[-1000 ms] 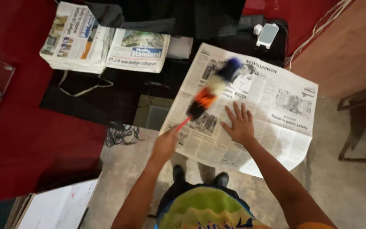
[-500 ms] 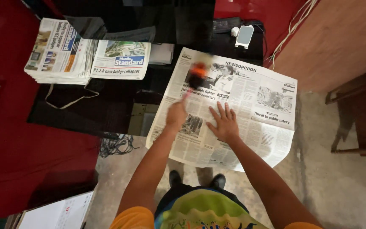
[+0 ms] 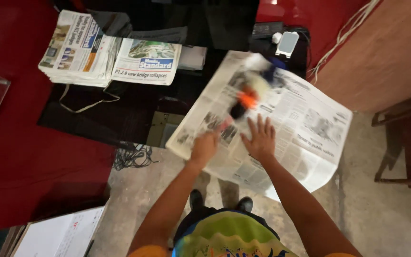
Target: Dusting individual sheets of newspaper using a colorful handheld duster.
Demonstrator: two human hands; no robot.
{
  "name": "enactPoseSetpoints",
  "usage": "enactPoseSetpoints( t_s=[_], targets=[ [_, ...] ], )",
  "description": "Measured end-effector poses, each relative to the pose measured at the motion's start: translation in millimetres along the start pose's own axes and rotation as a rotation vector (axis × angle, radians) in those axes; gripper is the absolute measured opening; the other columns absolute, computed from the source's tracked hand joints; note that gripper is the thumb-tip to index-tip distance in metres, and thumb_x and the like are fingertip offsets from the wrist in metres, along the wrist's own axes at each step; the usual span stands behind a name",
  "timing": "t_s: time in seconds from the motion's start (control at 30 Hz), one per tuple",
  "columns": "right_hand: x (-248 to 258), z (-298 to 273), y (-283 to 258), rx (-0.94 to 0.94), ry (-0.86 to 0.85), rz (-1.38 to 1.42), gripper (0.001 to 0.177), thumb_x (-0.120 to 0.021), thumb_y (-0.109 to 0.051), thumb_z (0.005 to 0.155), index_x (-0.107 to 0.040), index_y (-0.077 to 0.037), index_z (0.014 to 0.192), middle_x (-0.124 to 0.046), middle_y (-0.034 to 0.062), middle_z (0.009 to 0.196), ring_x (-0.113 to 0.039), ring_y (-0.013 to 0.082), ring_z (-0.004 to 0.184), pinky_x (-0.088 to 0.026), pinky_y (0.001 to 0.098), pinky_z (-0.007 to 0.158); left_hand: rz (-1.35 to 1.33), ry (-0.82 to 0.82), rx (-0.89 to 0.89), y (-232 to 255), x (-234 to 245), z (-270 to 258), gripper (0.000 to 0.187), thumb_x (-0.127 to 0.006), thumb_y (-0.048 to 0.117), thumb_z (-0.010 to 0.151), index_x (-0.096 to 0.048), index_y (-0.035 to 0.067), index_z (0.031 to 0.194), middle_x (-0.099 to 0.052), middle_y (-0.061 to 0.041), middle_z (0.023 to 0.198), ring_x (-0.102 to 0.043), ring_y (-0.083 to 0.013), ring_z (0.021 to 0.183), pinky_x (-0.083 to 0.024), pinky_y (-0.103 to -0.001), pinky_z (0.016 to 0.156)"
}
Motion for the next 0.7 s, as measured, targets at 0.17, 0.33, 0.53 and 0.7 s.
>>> enactPoseSetpoints(
  t_s=[0.17,0.33,0.53,0.7],
  targets=[
    [-36.8,0.4,25.5,-0.186,-0.249,-0.227,0.082,-0.059,-0.059,0.085,-0.049,-0.013,0.152,-0.035,0.0202,0.163,-0.017,0.0410,0.157,-0.009,0.0541,0.126,-0.285,-0.093,0.022,66.5,95.7,-74.9,0.049,-0.056,0.011,0.096,-0.061,0.021,0.144,-0.068,-0.023,0.085,-0.067,-0.0448,0.078,-0.054,-0.056,0.070],
    [-77.4,4.2,46.9,-0.261,-0.668,-0.499,0.078,-0.053,-0.066,0.096,-0.056,-0.007,0.148,-0.037,0.0217,0.163,-0.014,0.0459,0.161,-0.005,0.0590,0.130,-0.275,-0.250,0.204,36.8,72.1,-96.0,0.061,-0.055,0.008,0.091,-0.057,0.025,0.149,-0.069,-0.027,0.085,-0.066,-0.0469,0.076,-0.053,-0.059,0.071],
    [-10.7,7.9,66.9,-0.122,0.183,0.371,0.071,-0.048,-0.039,0.099,-0.038,-0.008,0.162,-0.024,0.0320,0.166,-0.024,0.0531,0.150,-0.024,0.0608,0.123,-0.166,-0.114,0.224,-29.2,68.7,-63.2,0.062,-0.057,0.007,0.085,-0.056,0.020,0.146,-0.070,-0.026,0.091,-0.069,-0.0480,0.078,-0.055,-0.059,0.072],
    [-1.3,-9.0,52.3,-0.036,0.005,0.051,0.061,-0.041,-0.043,0.106,-0.038,-0.016,0.161,-0.027,0.0188,0.169,-0.019,0.0427,0.156,-0.015,0.0584,0.124,0.020,0.144,0.581,-132.6,77.2,-60.7,0.028,-0.058,0.020,0.102,-0.076,0.000,0.091,-0.071,-0.029,0.090,-0.069,-0.0492,0.088,-0.055,-0.059,0.079]
  ],
)
Point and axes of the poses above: each hand's wrist, its own z-axis towards the middle knuckle, its own x-axis out of the back of the hand, y = z × x, the point moved 6 cm from there along z, towards the middle knuckle
